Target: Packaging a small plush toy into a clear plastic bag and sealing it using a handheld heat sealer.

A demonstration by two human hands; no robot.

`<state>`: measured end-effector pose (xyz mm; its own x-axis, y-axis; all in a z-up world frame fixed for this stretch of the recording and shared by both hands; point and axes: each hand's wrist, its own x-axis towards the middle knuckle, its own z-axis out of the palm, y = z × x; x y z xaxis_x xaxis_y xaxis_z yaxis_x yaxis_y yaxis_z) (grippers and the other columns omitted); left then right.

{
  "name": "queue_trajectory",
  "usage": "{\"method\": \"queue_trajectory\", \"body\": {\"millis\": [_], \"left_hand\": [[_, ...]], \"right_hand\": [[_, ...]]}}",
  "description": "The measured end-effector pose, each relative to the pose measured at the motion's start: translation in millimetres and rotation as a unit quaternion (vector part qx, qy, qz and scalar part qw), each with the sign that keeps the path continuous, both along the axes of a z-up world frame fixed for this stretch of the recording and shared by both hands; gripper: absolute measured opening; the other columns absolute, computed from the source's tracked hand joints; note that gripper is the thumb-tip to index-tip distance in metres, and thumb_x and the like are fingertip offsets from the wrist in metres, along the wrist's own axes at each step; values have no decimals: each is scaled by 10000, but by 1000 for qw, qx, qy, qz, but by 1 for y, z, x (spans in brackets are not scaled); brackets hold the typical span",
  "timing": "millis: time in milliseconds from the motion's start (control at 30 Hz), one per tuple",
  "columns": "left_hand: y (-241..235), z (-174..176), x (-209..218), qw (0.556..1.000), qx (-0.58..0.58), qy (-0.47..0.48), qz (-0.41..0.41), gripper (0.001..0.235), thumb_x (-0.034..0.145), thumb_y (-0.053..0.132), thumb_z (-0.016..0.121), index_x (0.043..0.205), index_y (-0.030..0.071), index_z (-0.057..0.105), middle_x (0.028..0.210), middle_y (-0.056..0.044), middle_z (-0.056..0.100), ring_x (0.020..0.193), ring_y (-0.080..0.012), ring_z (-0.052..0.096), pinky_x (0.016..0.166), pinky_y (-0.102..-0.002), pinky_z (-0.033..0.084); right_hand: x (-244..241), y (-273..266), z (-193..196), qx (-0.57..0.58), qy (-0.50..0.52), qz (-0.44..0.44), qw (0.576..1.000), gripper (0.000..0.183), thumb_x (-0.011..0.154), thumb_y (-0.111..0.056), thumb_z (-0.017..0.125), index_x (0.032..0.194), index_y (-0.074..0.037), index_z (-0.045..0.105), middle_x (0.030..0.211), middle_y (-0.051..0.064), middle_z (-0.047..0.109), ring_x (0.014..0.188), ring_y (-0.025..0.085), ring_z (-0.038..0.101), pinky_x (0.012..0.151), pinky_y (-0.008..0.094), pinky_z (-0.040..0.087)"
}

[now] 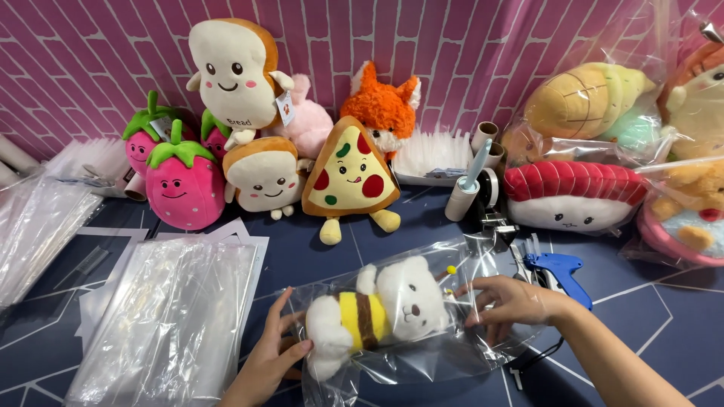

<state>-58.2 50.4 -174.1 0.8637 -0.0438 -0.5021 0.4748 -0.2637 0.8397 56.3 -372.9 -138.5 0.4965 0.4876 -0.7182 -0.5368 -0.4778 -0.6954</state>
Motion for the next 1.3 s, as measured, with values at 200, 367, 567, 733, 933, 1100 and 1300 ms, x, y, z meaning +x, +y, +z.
{"method": "queue_trajectory", "body": {"millis": [200, 367, 567, 733, 933, 1100, 1300], "left_hand": [[7, -27, 2, 967, -218, -133, -6, 1197, 726, 287, 843, 1629, 327, 57, 1622, -65, 413, 1262, -254, 653, 964, -415, 601], [8, -40, 5, 951, -257, -173, -3, 1218, 727, 229, 840, 1632, 330, 32, 1669, -134, 299, 1430, -259, 475, 1010, -396, 527], [-16, -17, 13, 957, -235, -15, 172, 1050, 784, 315, 614, 1645, 435, 25, 1556, -179, 473, 1402, -282, 534, 1099, -457, 473], [-25, -19, 11, 957, -245, -48, 149, 1183, 740, 275, 679, 1619, 474, -88, 1531, -204, 495, 1274, -311, 621, 1011, -483, 547], [-23, -41, 9, 953, -251, -141, 91, 1265, 721, 405, 748, 1620, 396, -141, 1504, -207, 513, 1294, -292, 608, 1014, -431, 538], [-25, -43, 5, 933, -286, -209, 54, 1375, 681, 526, 842, 1614, 364, -155, 1500, -205, 489, 1314, -309, 599, 1004, -458, 570], [-31, -43, 4, 945, -245, -212, 46, 1371, 723, 393, 844, 1602, 367, -208, 1532, -146, 430, 1340, -263, 559, 1060, -444, 531]], "right_hand": [[-3, 23, -28, -19, -211, 4, 977, 766, 814, -175, 802, 1500, -117, 466, 1283, 142, 750, 649, 209, 815, 548, 288, 691], [-9, 25, -42, -62, -312, 53, 947, 970, 696, -346, 905, 1537, -228, 437, 1230, 22, 755, 997, 142, 745, 748, 295, 705], [-23, 19, -63, -84, -339, 36, 936, 1177, 549, -402, 1034, 1537, -212, 422, 1625, 21, 435, 1319, 234, 627, 1143, 429, 514], [-31, 36, -64, -12, -341, 25, 940, 1099, 553, -367, 1024, 1489, -204, 472, 1490, 37, 582, 1378, 259, 577, 1127, 441, 527], [-29, 44, -70, 51, -329, -13, 943, 918, 618, -273, 922, 1443, -120, 549, 1345, 50, 684, 1251, 231, 658, 980, 360, 610], [-35, 60, -46, -6, -89, -170, 981, 743, 747, -177, 761, 1457, -81, 563, 1322, 193, 748, 1173, 341, 729, 917, 434, 641], [-33, 55, -59, -47, 12, -312, 949, 579, 850, -297, 718, 1292, 48, 572, 1180, 216, 673, 1056, 354, 652, 901, 433, 506]]}}
